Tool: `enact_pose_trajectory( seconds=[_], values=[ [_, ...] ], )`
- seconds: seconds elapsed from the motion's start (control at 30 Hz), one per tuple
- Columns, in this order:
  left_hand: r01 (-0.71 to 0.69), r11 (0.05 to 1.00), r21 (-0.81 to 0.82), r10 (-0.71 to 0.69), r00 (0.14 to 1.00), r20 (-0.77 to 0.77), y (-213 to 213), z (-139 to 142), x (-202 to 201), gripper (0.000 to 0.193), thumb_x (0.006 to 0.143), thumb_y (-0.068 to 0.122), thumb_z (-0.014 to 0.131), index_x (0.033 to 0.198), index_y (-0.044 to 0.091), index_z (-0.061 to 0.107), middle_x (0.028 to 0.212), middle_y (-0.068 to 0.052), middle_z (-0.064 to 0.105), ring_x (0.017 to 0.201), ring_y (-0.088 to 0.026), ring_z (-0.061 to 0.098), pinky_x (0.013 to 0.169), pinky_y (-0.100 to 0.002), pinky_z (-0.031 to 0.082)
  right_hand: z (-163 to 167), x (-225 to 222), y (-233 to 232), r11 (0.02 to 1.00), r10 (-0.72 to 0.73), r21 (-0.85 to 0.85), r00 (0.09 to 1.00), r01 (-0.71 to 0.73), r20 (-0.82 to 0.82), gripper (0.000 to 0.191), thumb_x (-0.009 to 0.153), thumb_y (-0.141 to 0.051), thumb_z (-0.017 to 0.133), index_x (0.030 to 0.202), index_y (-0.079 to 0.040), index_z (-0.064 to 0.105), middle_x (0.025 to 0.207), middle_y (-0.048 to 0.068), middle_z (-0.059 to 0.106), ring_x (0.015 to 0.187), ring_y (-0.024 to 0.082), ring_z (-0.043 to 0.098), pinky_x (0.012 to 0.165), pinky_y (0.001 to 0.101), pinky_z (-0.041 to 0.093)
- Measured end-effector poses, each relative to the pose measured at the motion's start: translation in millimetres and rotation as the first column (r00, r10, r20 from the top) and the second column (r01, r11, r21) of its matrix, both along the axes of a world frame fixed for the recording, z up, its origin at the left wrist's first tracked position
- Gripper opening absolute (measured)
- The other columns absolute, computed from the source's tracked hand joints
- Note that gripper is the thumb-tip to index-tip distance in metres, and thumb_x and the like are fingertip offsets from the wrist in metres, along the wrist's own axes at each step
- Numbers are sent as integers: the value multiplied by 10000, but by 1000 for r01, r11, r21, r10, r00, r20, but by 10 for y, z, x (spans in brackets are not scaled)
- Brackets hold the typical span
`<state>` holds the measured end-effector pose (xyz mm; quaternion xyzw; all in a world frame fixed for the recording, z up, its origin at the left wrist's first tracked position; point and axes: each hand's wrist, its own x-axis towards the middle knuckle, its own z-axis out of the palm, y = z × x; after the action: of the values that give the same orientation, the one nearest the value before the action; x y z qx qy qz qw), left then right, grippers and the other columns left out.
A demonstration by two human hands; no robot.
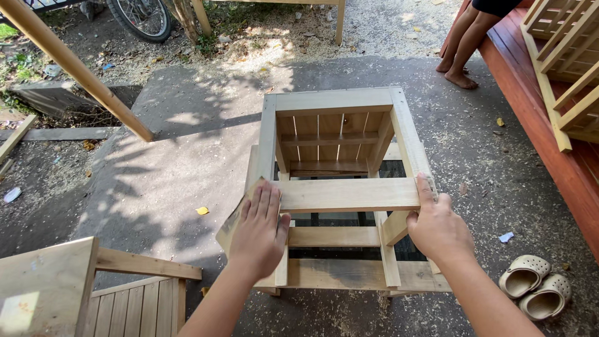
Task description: The person sands the edges and corners of a wooden frame using a sanding block. They hold the frame with one hand and rub the sanding block along the top and side edges repeatedly.
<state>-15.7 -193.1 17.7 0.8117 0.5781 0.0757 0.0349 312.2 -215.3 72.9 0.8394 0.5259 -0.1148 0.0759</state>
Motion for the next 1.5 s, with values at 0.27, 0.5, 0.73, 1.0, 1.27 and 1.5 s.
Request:
enact_pose_trajectory(
  seconds=[0.27, 0.5, 0.73, 1.0, 1.27, 1.5],
  values=[
    [-85, 993, -86, 82, 996, -36, 521, -82, 98, 677, 1039, 446, 235, 1585, 48, 186, 1693, -146, 87, 1569, -270, 44, 1240, -427, 58, -7, 15, 10, 999, 32, -4, 999, -32, 5, 846, 950, -378, 550, 1648, -312, 76, 1359, 223, 500, 1003, 384, 741, 804, 454, 662],
    [-101, 991, -86, 100, 995, -9, 637, 102, 207, 686, 1054, 452, 207, 1598, 35, 168, 1696, -148, 84, 1573, -269, 46, 1250, -422, 56, 8, 8, 56, 1000, -9, -24, 1000, 8, -14, 858, 959, -370, 550, 1666, -336, 66, 1351, 206, 515, 1058, 394, 721, 883, 487, 627],
    [27, 996, 90, -31, 999, 41, -512, -84, -136, 672, 1059, 413, 232, 1580, -11, 195, 1672, -173, 149, 1554, -294, 77, 1231, -411, 85, 34, -6, 31, 999, -6, -41, 999, 5, -33, 884, 949, -370, 564, 1664, -330, 45, 1383, 207, 498, 1071, 385, 720, 887, 468, 632],
    [-185, 978, -101, 193, 978, 75, 1375, 6, 288, 699, 1054, 462, 228, 1592, 19, 170, 1697, -146, 80, 1572, -276, 45, 1254, -397, 68, -35, 35, 60, 1000, 16, -20, 1000, -16, 4, 878, 943, -360, 565, 1658, -299, 60, 1414, 227, 473, 1046, 380, 729, 847, 450, 645],
    [17, 1000, 6, -17, 999, 41, -331, 1, -154, 675, 1059, 425, 244, 1592, 13, 193, 1675, -168, 140, 1547, -304, 94, 1222, -422, 83, 59, -25, -4, 998, 11, -59, 999, -14, -42, 848, 971, -348, 542, 1679, -286, 81, 1286, 205, 542, 995, 364, 746, 809, 455, 657],
    [-116, 988, -107, 120, 992, 37, 895, 46, 192, 696, 1043, 458, 248, 1597, 44, 175, 1696, -142, 78, 1571, -269, 47, 1252, -414, 62, -39, 19, 17, 997, 68, 33, 997, -70, 41, 890, 939, -400, 584, 1670, -283, 90, 1285, 226, 541, 998, 402, 727, 867, 473, 616]
  ],
)
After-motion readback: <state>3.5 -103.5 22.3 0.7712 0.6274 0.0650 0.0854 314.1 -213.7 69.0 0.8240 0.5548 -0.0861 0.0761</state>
